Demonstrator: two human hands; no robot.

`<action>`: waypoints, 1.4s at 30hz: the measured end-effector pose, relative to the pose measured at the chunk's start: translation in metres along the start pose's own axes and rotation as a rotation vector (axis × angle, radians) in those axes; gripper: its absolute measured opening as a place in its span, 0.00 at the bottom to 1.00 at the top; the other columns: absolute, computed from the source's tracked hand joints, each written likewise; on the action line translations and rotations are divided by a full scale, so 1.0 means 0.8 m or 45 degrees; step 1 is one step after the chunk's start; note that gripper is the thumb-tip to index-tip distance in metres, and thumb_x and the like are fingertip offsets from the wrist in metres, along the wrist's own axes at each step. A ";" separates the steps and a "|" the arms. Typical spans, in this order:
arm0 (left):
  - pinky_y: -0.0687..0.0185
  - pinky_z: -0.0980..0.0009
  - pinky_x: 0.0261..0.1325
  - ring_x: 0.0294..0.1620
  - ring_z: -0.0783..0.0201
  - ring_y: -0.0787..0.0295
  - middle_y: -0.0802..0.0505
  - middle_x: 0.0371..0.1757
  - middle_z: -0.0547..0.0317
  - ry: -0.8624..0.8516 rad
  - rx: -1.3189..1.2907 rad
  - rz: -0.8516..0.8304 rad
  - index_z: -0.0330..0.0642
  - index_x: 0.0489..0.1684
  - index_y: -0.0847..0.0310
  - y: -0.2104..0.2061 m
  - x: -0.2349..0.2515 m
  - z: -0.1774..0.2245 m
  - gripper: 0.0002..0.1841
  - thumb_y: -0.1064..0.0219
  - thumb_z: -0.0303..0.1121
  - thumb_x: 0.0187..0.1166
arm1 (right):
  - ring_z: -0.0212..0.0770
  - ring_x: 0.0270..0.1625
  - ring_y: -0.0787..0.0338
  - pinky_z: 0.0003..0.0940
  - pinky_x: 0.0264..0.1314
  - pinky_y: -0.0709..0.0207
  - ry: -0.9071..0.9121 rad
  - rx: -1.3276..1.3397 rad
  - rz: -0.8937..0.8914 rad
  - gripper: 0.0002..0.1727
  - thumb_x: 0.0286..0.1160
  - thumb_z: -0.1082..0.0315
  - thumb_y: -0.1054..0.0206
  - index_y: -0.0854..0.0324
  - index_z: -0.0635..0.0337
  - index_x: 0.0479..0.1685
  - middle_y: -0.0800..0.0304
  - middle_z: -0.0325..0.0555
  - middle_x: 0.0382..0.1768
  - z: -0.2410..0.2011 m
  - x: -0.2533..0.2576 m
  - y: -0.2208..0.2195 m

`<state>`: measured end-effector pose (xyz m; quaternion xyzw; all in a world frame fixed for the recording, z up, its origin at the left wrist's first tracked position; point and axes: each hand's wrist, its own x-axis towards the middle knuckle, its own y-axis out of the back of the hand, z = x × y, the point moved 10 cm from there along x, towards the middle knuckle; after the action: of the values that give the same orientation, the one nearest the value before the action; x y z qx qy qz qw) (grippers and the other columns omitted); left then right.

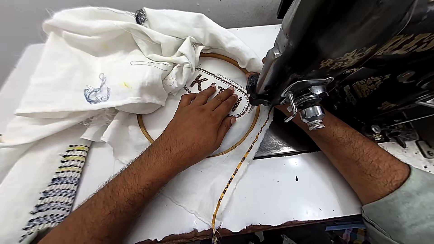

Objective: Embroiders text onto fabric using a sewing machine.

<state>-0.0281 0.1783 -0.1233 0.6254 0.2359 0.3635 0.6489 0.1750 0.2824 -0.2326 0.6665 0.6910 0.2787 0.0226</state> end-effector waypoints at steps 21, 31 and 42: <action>0.42 0.40 0.82 0.90 0.50 0.35 0.24 0.87 0.63 -0.017 -0.035 0.052 0.51 0.83 0.25 0.000 0.004 0.002 0.29 0.60 0.51 0.93 | 0.17 0.53 0.19 0.11 0.61 0.30 0.029 -0.206 0.096 0.17 0.75 0.71 0.33 0.22 0.72 0.59 0.16 0.45 0.47 -0.173 -0.026 0.033; 0.43 0.41 0.82 0.90 0.51 0.36 0.24 0.87 0.64 -0.007 -0.023 0.069 0.51 0.83 0.25 -0.001 0.007 0.000 0.29 0.61 0.51 0.93 | 0.26 0.63 0.16 0.23 0.70 0.25 0.188 -0.242 0.108 0.24 0.75 0.55 0.27 0.19 0.60 0.63 0.12 0.45 0.56 -0.078 -0.006 0.021; 0.34 0.40 0.75 0.87 0.47 0.31 0.20 0.84 0.61 0.028 -0.020 0.052 0.48 0.79 0.21 0.015 -0.002 0.004 0.27 0.54 0.50 0.92 | 0.15 0.52 0.21 0.11 0.61 0.31 0.055 -0.289 0.025 0.16 0.76 0.69 0.32 0.20 0.70 0.57 0.15 0.44 0.47 -0.183 -0.020 0.035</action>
<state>-0.0289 0.1747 -0.1112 0.6210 0.2273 0.3854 0.6435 0.1438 0.2140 -0.1031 0.6601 0.6490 0.3697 0.0802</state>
